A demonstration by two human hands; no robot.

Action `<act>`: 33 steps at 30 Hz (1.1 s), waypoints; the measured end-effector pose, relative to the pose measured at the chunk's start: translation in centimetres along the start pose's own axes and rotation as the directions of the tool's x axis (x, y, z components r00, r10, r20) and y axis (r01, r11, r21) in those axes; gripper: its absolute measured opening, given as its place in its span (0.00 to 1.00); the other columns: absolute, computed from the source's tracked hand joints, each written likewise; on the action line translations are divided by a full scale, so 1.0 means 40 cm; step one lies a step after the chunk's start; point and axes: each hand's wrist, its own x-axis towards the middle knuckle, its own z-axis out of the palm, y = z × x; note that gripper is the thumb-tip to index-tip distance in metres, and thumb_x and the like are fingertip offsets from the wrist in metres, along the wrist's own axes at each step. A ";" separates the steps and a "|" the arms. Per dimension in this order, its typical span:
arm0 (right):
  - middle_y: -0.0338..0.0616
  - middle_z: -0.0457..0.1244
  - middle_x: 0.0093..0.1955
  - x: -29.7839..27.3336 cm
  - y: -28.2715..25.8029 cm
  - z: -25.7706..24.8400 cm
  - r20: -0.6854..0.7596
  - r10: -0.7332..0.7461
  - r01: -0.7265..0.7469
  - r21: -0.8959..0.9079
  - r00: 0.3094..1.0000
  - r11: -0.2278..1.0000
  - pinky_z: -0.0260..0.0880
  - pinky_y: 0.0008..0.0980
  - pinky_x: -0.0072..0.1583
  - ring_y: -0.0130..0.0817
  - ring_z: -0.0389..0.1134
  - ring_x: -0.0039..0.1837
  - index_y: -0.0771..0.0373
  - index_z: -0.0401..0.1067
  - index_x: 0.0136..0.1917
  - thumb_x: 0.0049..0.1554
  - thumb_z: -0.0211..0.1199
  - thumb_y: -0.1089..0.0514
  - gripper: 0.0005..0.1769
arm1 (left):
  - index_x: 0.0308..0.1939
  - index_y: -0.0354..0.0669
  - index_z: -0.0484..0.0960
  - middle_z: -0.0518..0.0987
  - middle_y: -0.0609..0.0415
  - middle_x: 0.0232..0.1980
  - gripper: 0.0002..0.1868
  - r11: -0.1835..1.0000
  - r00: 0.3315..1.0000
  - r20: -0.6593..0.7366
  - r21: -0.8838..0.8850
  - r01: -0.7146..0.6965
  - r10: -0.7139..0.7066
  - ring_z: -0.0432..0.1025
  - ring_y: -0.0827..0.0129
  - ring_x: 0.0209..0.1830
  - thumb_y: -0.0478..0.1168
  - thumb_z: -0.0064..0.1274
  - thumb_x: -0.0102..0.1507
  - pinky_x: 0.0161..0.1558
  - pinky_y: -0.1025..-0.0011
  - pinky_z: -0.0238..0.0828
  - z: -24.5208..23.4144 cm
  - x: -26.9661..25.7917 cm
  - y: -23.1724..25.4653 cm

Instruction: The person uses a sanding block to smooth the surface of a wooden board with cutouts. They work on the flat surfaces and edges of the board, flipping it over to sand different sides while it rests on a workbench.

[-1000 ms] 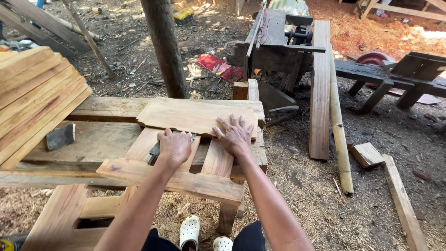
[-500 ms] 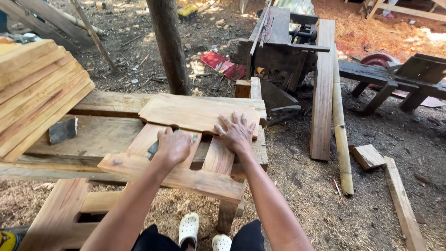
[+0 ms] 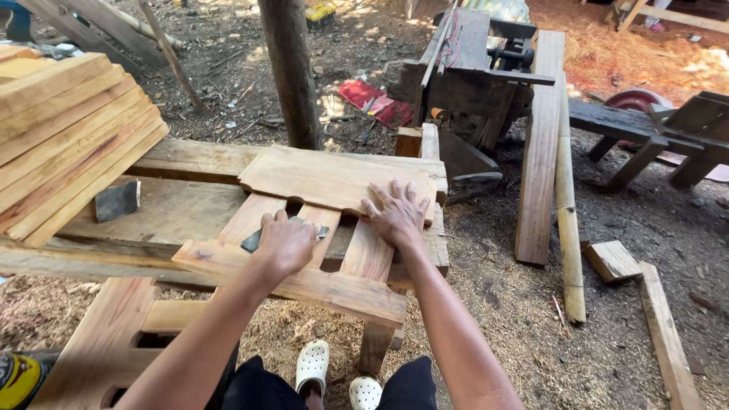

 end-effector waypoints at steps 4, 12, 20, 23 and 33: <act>0.38 0.38 0.86 0.012 0.004 0.007 0.005 -0.002 0.002 -0.003 1.000 1.000 0.23 0.69 0.79 0.48 0.31 0.86 0.28 0.57 0.77 0.59 0.42 0.23 0.35 | 0.57 0.51 0.80 0.83 0.51 0.48 0.16 0.999 0.994 -0.110 -0.050 -0.022 0.016 0.67 0.55 0.53 0.46 0.41 0.71 0.55 0.50 0.61 0.053 0.036 -0.017; 0.36 0.41 0.85 -0.016 -0.012 -0.014 0.002 0.006 -0.006 -0.032 1.000 0.999 0.24 0.70 0.79 0.48 0.33 0.86 0.28 0.57 0.77 0.59 0.43 0.23 0.35 | 0.53 0.47 0.81 0.82 0.51 0.48 0.18 0.993 0.990 -0.134 -0.114 0.018 -0.033 0.68 0.50 0.57 0.50 0.41 0.70 0.55 0.47 0.62 0.020 0.072 -0.019; 0.37 0.41 0.85 0.004 0.002 0.009 -0.009 -0.005 0.005 -0.019 1.000 1.000 0.23 0.69 0.79 0.48 0.32 0.85 0.28 0.58 0.76 0.59 0.43 0.24 0.34 | 0.50 0.47 0.83 0.84 0.49 0.43 0.15 0.999 0.999 -0.037 -0.012 0.034 -0.035 0.71 0.56 0.53 0.42 0.39 0.71 0.55 0.56 0.64 0.076 0.059 -0.046; 0.38 0.41 0.85 -0.003 -0.006 -0.003 -0.010 -0.005 0.005 -0.027 1.000 1.000 0.24 0.69 0.78 0.49 0.33 0.85 0.28 0.59 0.76 0.59 0.43 0.24 0.34 | 0.51 0.47 0.82 0.83 0.49 0.45 0.15 0.993 0.989 -0.123 -0.094 0.071 -0.082 0.68 0.54 0.55 0.46 0.41 0.70 0.54 0.53 0.63 0.055 0.110 -0.043; 0.39 0.41 0.85 -0.001 0.001 0.004 -0.019 -0.013 0.012 -0.026 1.000 1.000 0.24 0.69 0.78 0.49 0.33 0.85 0.29 0.59 0.76 0.59 0.44 0.24 0.34 | 0.52 0.45 0.82 0.84 0.49 0.48 0.22 0.999 0.999 -0.054 -0.034 -0.003 0.001 0.67 0.55 0.56 0.53 0.36 0.75 0.58 0.51 0.60 0.025 0.012 -0.059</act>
